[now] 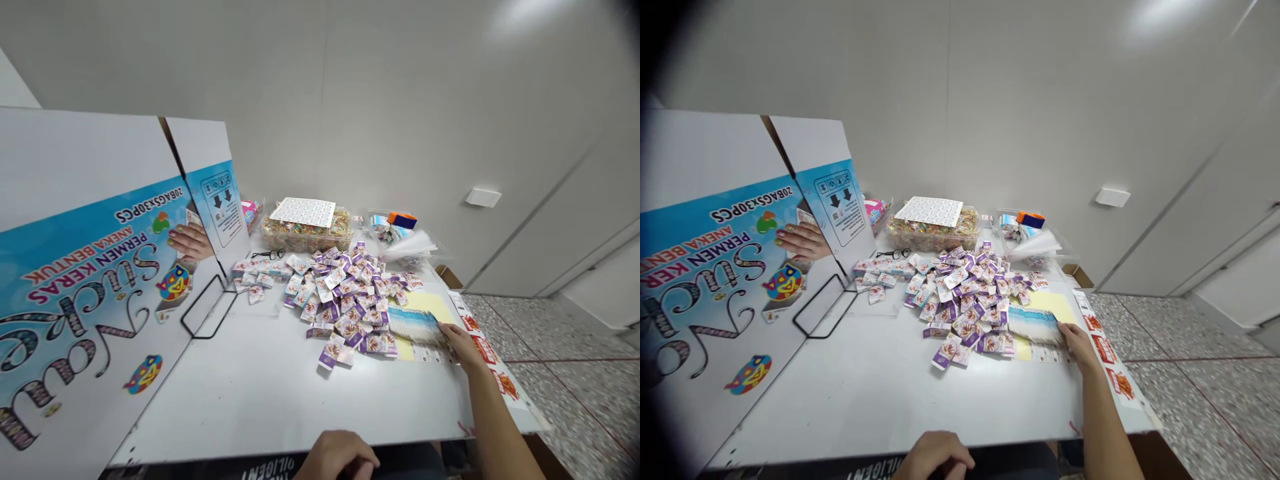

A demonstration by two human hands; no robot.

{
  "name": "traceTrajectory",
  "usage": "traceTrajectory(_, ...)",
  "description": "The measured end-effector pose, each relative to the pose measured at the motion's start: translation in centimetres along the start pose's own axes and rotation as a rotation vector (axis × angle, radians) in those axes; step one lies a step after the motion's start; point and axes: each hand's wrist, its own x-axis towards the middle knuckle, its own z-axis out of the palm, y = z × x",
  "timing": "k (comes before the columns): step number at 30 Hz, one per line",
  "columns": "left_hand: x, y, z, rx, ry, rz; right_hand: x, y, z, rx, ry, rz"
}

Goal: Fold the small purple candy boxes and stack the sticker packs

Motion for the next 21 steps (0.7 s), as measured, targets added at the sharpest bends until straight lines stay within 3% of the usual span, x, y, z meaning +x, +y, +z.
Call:
traceTrajectory(3,-0.4,-0.8,-0.1,0.105,0.046,0.009,0.0,-0.6,-0.2,-0.063,0.077,-0.03)
traceTrajectory(7,-0.4,-0.9,0.3,0.005,0.013,0.009,-1.0,-1.8,-0.4,-0.163,0.32,-0.098)
traceTrajectory(10,1.1,-0.6,0.9,-0.168,0.113,-0.059,-4.4,-3.2,0.6,-0.198,0.51,-0.218)
traceTrajectory(12,2.5,-0.1,1.1,-0.311,0.217,-0.083,-8.4,-4.5,2.1,-0.196,0.558,-0.336)
traceTrajectory(13,3.3,0.2,1.2,-0.388,0.245,-0.073,-10.8,-5.1,3.1,-0.198,0.527,-0.439)
traceTrajectory(15,4.5,0.7,1.1,-0.546,0.247,-0.024,-16.0,-6.5,5.5,-0.195,0.352,-0.911)
traceTrajectory(17,5.1,1.1,0.9,-0.692,0.219,0.004,-20.6,-7.6,7.9,-0.201,0.201,-1.205)
traceTrajectory(19,4.9,1.1,0.7,-0.78,0.224,-0.046,-23.9,-8.3,9.9,-0.158,0.173,-1.309)
traceTrajectory(21,4.2,0.8,0.5,-0.79,0.26,-0.148,-25.6,-8.4,11.2,-0.11,0.167,-1.268)
